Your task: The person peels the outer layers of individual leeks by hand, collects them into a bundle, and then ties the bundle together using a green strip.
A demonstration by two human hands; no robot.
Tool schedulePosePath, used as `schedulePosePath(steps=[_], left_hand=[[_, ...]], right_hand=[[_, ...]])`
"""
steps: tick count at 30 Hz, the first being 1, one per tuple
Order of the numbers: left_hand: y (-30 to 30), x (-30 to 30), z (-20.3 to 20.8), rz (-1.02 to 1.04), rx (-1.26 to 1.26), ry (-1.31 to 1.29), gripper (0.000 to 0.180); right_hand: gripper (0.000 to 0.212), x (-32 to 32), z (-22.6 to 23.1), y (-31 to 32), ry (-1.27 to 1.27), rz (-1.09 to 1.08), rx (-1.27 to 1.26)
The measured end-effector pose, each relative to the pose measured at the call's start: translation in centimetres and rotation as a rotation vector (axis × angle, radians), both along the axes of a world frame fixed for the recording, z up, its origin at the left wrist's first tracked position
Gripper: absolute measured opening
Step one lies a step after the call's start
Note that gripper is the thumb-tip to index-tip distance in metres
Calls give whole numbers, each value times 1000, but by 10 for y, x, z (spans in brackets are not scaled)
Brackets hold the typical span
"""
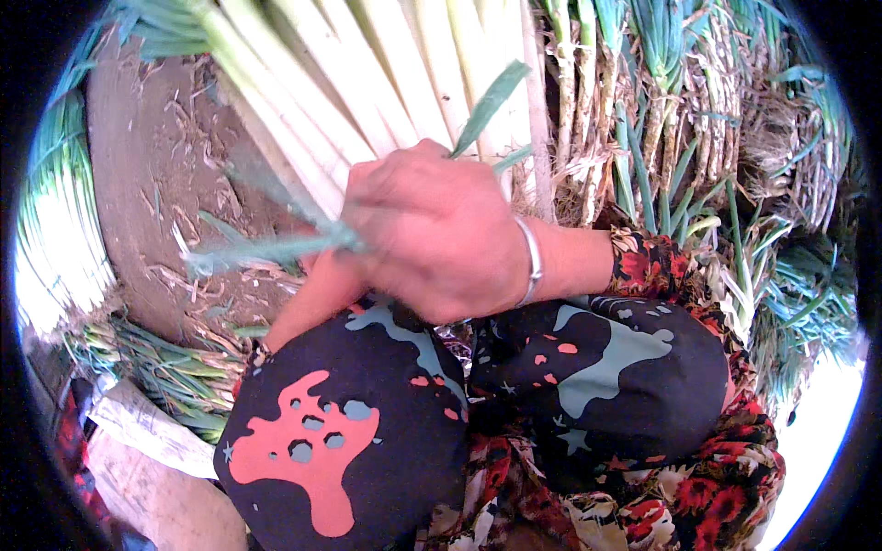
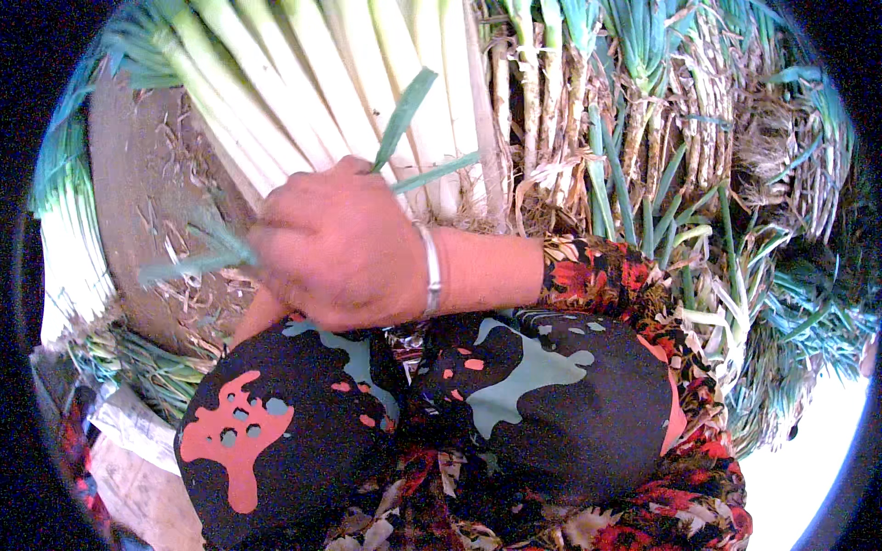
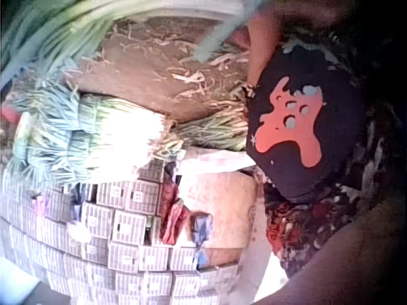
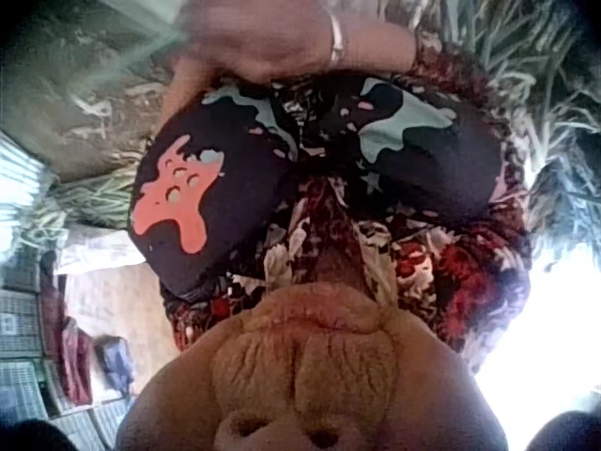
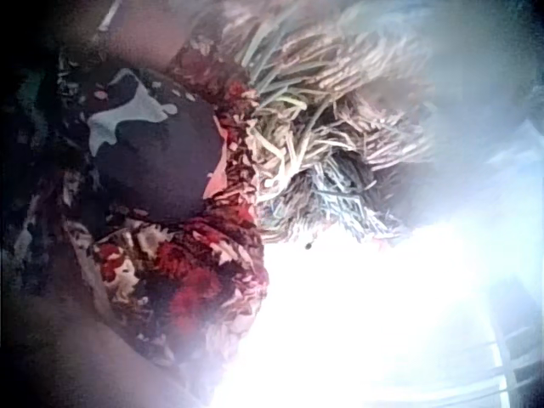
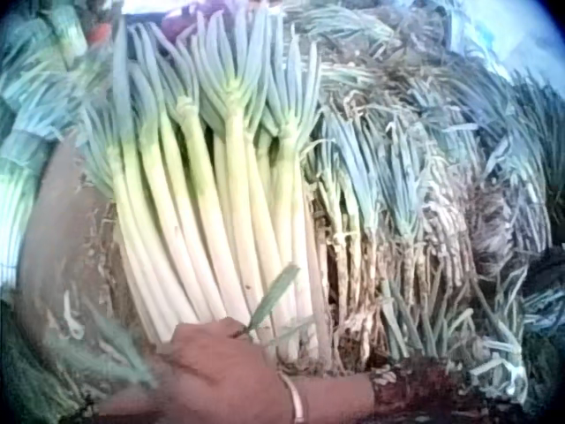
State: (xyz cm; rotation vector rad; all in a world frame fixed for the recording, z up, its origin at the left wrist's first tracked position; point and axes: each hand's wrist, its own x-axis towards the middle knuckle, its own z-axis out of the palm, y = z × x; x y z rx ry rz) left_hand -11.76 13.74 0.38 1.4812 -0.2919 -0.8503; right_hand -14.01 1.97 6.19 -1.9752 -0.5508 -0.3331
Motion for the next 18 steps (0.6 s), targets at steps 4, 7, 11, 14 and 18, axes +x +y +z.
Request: schedulePosePath(steps=[4,7,11,14,18], left_hand=[[1,10,1,-118,55,-11,21],[-3,21,-3,-297,128,-34,27],[-4,-8,17,52,310,-518,10],[-12,-6,6,24,343,-663,13],[-12,-5,18,38,381,-627,11]], right_hand=[[26,7,-4,13,-125,77,-130],[23,-3,-4,10,-110,201,-96],[19,-11,-8,-28,-204,150,297],[20,-32,-11,-97,335,-344,264],[18,-64,-38,-124,730,-442,-476]])
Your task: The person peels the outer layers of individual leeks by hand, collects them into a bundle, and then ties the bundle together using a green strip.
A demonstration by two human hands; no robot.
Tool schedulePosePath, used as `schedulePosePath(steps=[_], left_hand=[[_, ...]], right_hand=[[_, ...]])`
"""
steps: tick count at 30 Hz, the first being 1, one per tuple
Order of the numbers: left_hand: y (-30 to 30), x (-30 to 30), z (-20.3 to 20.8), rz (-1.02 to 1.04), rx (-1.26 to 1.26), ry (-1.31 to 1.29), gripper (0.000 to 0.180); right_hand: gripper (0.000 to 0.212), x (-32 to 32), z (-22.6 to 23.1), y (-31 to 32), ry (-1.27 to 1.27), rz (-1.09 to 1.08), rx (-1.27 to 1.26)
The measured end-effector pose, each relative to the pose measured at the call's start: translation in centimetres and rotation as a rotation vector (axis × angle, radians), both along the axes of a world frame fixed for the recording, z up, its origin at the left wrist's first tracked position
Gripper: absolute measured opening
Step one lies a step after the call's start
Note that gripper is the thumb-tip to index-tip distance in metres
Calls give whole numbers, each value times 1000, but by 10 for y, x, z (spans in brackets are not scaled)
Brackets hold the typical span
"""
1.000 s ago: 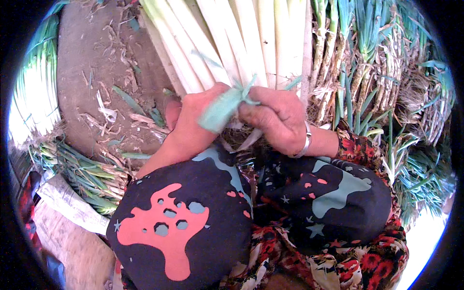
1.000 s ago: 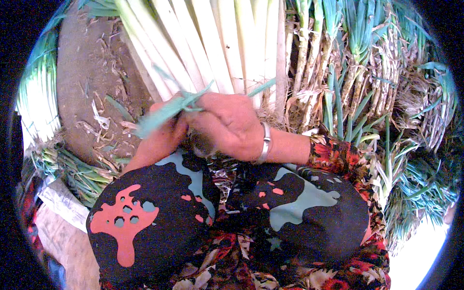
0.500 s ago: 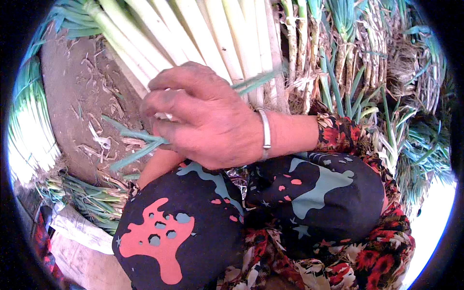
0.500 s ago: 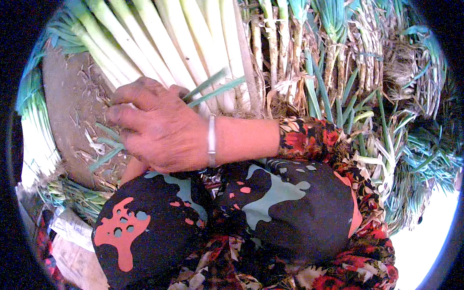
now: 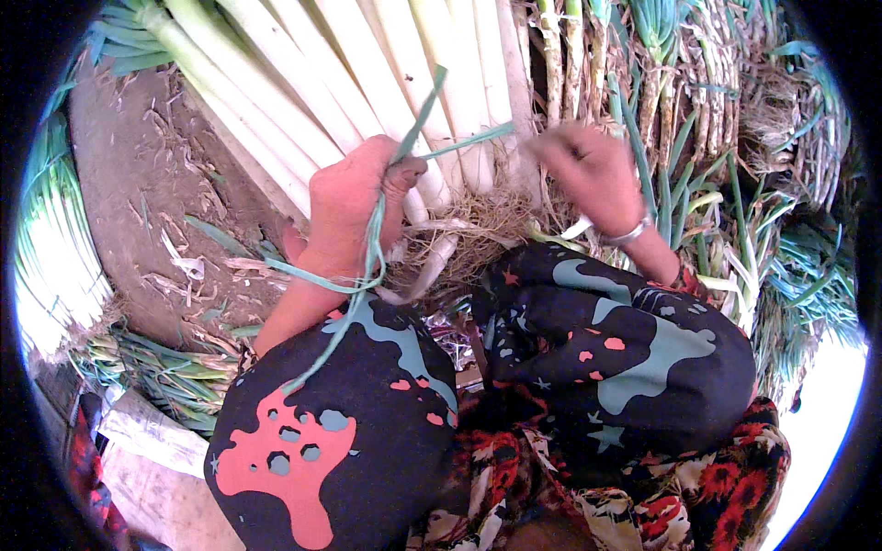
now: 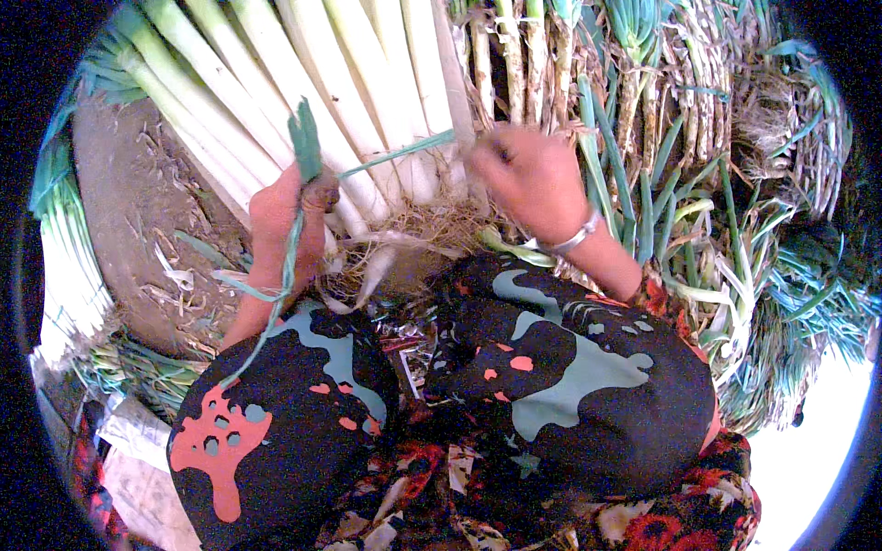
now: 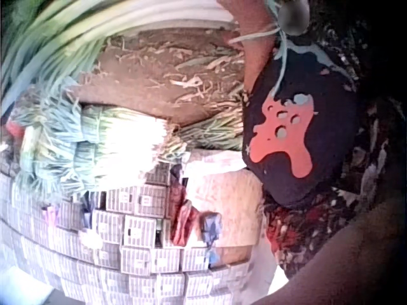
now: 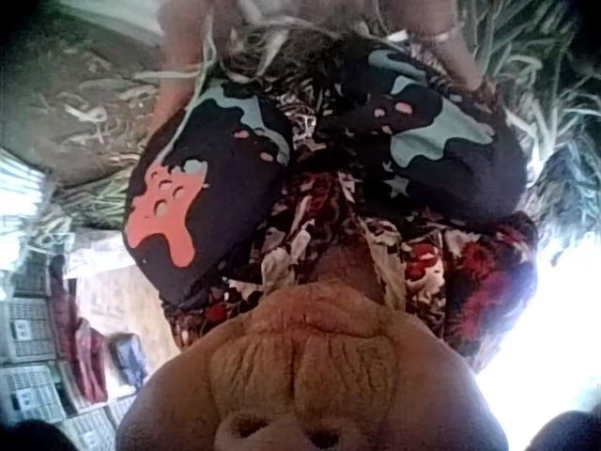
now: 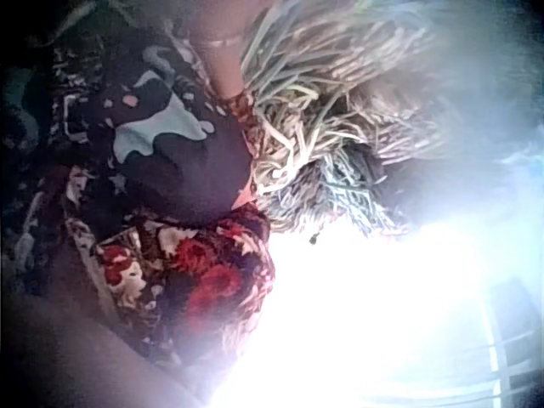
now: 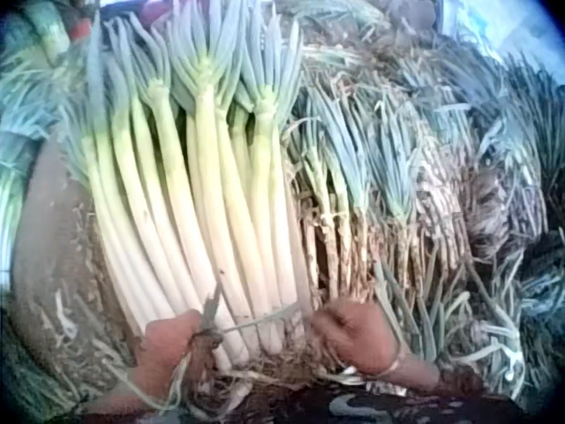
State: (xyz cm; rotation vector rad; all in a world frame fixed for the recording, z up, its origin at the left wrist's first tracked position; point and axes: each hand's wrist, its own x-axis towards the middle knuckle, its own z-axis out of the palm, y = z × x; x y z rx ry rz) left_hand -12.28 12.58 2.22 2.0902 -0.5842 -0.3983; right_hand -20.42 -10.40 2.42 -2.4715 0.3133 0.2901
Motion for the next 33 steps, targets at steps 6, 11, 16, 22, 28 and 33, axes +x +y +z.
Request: schedulePosePath(steps=[6,11,16,22,28,33], left_hand=[[3,2,4,-16,52,68,14],[3,1,10,14,32,186,21],[5,1,5,82,11,260,24],[11,1,6,99,1,290,28],[12,3,5,44,-5,243,30],[17,4,1,49,-30,257,31]], right_hand=[[27,-15,-11,26,65,130,-235],[35,-25,-15,32,145,-45,44],[36,-20,-24,37,-118,-227,353],[27,-21,-19,38,171,-484,720],[12,-13,-23,31,422,-566,886],[13,2,-10,25,676,-746,1195]])
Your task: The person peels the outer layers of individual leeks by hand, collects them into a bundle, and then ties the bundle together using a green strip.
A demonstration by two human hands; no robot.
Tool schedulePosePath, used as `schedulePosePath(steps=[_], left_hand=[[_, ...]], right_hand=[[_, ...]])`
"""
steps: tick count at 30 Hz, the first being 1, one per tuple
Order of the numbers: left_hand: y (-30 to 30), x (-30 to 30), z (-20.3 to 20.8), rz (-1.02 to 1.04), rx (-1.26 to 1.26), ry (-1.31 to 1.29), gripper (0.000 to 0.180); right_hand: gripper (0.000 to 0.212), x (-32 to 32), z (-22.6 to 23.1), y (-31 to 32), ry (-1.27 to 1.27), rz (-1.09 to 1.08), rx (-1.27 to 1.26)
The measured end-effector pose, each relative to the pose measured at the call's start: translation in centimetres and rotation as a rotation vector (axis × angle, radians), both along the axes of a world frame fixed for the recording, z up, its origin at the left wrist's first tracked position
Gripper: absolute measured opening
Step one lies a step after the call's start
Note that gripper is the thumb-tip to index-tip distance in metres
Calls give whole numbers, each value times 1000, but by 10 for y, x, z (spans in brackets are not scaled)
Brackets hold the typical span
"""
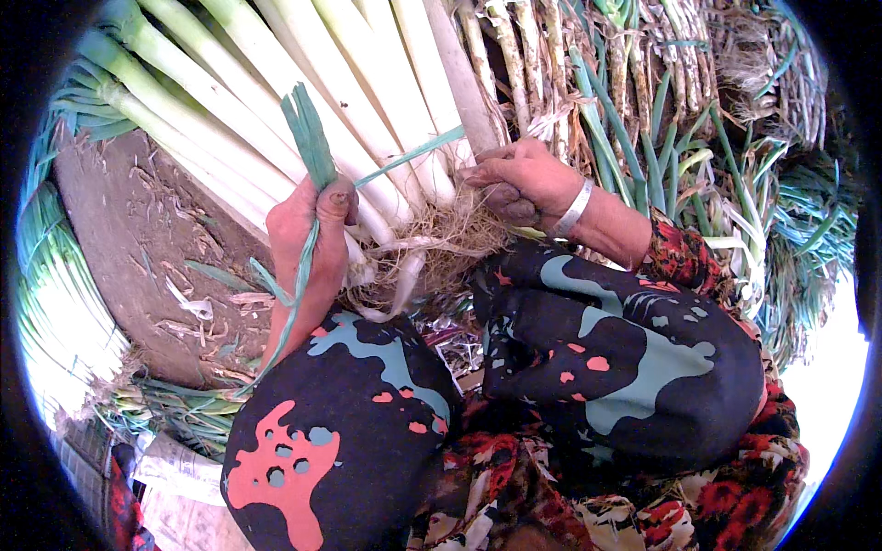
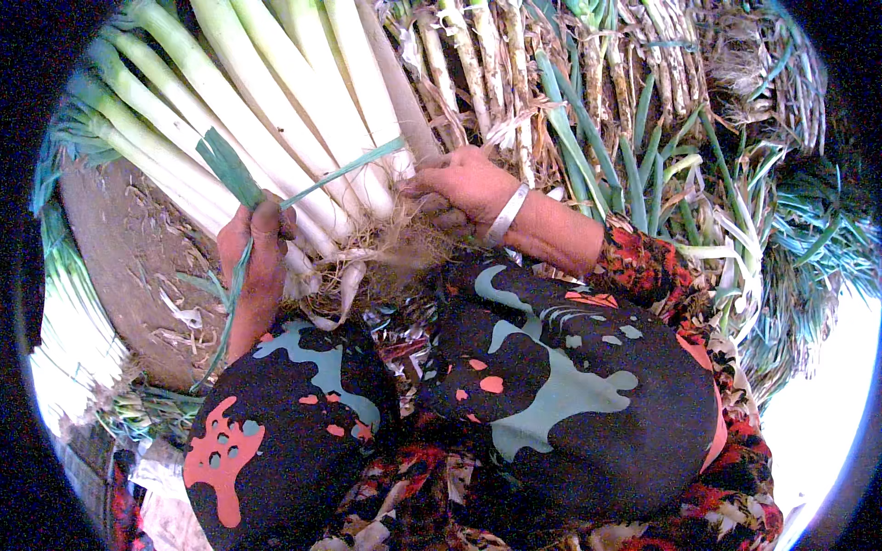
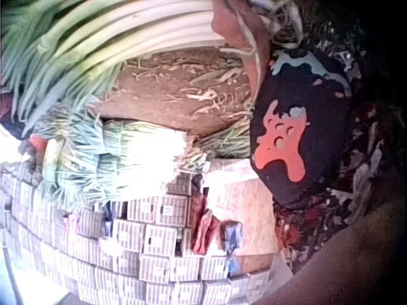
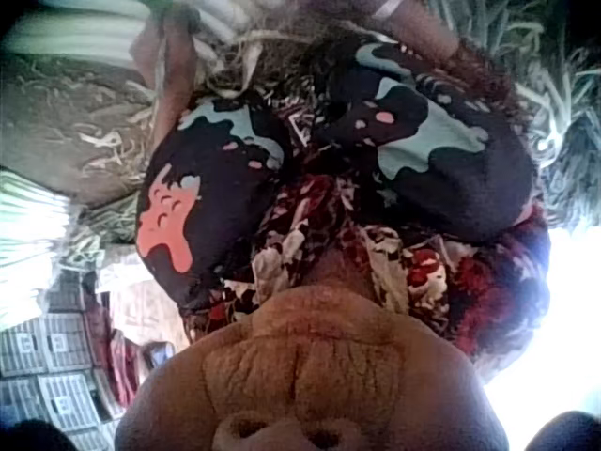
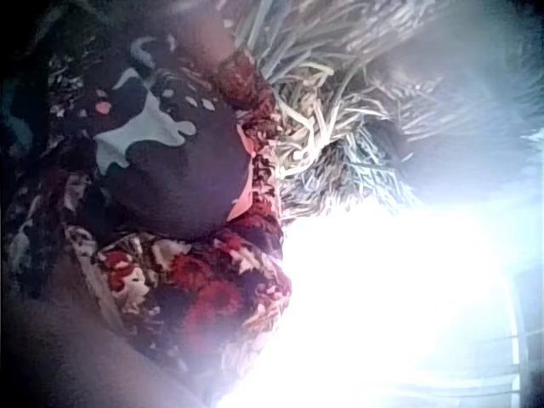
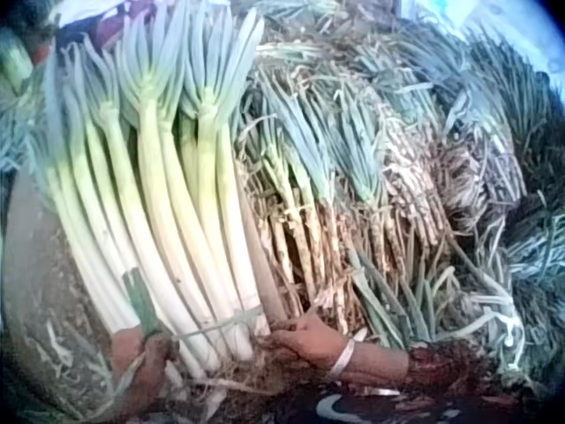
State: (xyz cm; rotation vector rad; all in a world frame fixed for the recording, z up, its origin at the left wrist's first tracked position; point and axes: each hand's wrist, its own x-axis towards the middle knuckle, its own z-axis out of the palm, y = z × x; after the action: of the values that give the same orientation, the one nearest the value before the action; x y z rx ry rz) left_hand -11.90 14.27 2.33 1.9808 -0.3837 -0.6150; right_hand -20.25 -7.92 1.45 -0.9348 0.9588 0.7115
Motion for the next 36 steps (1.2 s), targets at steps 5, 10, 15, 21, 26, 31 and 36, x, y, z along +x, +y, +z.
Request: schedulePosePath(steps=[5,10,15,21,26,31,36], left_hand=[[-1,0,5,4,26,15,33],[1,1,1,-7,54,15,36],[4,-2,5,38,69,15,38],[-3,7,-11,-89,-55,65,31],[6,1,1,-45,-28,-4,26],[4,1,5,-76,-27,-11,24],[6,0,13,-49,-10,-20,26]], right_hand=[[20,-8,-11,-5,-65,88,77],[26,-1,-10,-1,-184,276,-115],[18,10,1,3,74,72,93],[28,-4,-40,-10,-527,612,-456],[32,-5,-8,8,-539,885,-961],[25,-16,-10,11,-682,1082,-1352],[17,-4,-16,11,-715,1135,-1288]])
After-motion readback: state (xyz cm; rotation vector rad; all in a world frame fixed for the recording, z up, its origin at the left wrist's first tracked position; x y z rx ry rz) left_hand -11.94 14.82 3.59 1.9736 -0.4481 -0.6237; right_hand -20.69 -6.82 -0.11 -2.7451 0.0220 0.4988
